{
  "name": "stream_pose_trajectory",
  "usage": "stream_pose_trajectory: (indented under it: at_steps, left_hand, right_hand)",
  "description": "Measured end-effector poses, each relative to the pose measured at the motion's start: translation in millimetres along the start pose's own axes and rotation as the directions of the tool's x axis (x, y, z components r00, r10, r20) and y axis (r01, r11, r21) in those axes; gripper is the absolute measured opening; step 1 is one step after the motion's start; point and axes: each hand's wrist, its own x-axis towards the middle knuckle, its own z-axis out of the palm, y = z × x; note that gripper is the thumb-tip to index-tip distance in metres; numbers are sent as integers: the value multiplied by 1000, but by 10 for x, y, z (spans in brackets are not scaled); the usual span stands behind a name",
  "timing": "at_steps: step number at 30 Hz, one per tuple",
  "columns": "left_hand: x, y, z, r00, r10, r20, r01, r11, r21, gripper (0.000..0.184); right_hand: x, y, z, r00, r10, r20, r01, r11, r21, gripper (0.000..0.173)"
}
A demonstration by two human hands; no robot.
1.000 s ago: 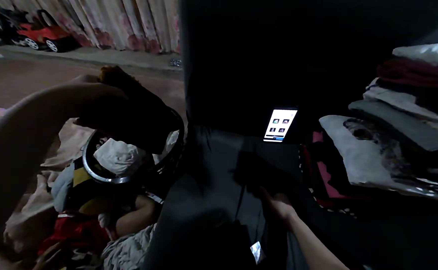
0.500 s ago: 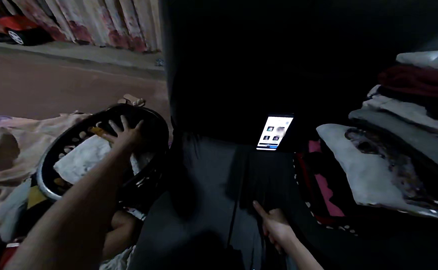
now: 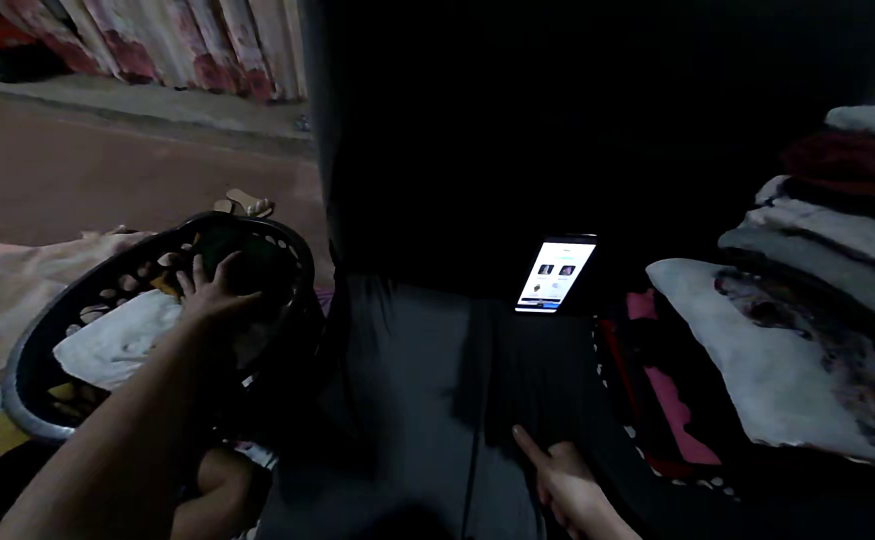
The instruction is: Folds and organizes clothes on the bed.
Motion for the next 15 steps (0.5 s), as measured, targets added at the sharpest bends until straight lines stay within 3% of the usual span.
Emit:
stream_pose_trajectory:
  at_steps: [7,10,13,15]
  left_hand:
    - [-304,38,125,997,50,-67,-40,990,137,104]
    - [-616,261,106,986,-130,-100,149,966,211,91]
    - [-838,439,-70,957,-284,61,239,890,388,89]
    - [-993,526,-316,929,-251,271,166,940,298,77]
  right_hand:
    - [-2,20,13,1000,5,-21,-6,1000,-15,69]
    - [-19,36,8,1000,-25,-10,25,1000,-10,69]
    - [-48,49,-2,998,-59,-12,59,998,-9,70]
    - [-68,62,4,997,-80,-20,80,997,-9,70]
